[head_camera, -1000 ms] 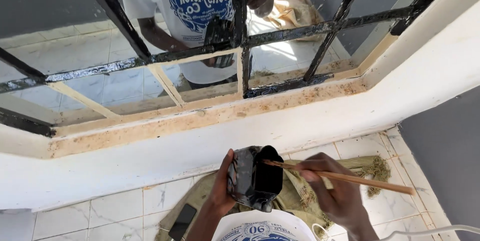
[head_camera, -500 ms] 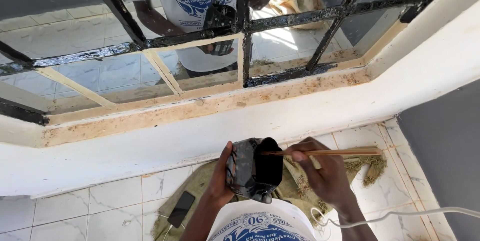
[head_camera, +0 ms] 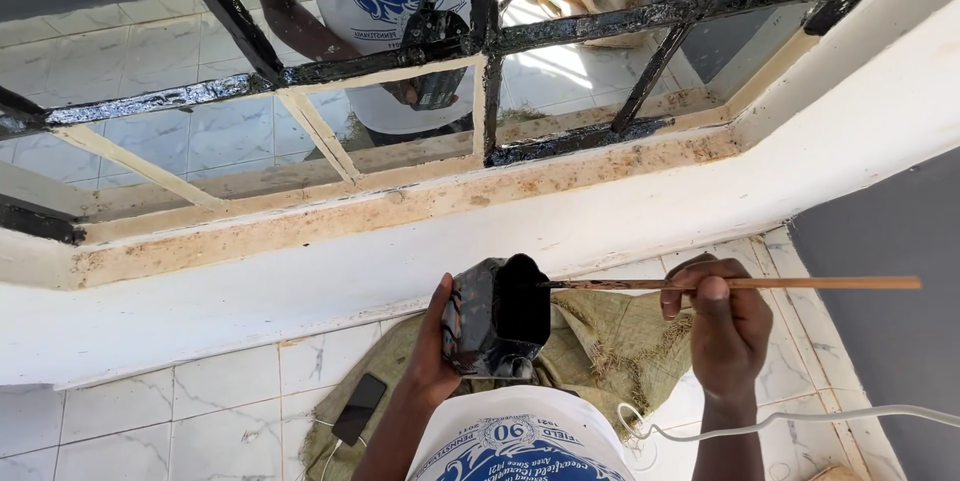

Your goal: Painting the metal grill of a window frame with black paint using a brush.

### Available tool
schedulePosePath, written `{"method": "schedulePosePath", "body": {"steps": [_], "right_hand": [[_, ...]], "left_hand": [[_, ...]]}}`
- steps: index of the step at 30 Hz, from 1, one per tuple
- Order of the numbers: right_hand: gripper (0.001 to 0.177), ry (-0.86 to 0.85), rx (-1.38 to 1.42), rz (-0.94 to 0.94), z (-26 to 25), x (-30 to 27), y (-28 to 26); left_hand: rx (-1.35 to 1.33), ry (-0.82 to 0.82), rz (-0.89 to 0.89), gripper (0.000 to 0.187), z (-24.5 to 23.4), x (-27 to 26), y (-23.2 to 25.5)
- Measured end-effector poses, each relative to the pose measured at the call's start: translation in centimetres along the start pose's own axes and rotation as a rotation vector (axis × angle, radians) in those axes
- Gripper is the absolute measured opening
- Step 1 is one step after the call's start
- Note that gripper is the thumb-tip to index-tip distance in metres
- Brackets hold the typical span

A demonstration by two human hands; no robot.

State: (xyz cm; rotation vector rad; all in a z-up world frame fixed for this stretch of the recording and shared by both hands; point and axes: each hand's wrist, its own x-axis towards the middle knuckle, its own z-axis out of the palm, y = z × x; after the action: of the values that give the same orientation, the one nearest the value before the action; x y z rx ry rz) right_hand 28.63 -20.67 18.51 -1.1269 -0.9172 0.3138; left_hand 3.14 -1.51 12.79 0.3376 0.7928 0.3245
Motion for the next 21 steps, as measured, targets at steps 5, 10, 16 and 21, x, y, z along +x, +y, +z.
{"method": "schedulePosePath", "body": {"steps": [5, 10, 16, 21], "right_hand": [[0.027, 0.041, -0.108, 0.0, -0.6, -0.6, -1.4], [0.026, 0.111, -0.148, -0.017, -1.3, -0.7, -2.0], [0.028, 0.179, -0.05, -0.035, -2.2, -0.2, -2.4], [0.03, 0.3, 0.324, 0.059, -1.7, 0.5, -2.0]], "left_hand": [[-0.021, -0.038, 0.028, 0.072, 0.1, 0.0, 0.0], [-0.029, -0.034, 0.025, 0.075, 0.3, 0.1, 0.2], [-0.041, -0.038, 0.023, 0.073, 0.4, 0.0, 0.4], [-0.115, -0.108, -0.029, 0.074, 0.0, 1.0, -0.1]]}}
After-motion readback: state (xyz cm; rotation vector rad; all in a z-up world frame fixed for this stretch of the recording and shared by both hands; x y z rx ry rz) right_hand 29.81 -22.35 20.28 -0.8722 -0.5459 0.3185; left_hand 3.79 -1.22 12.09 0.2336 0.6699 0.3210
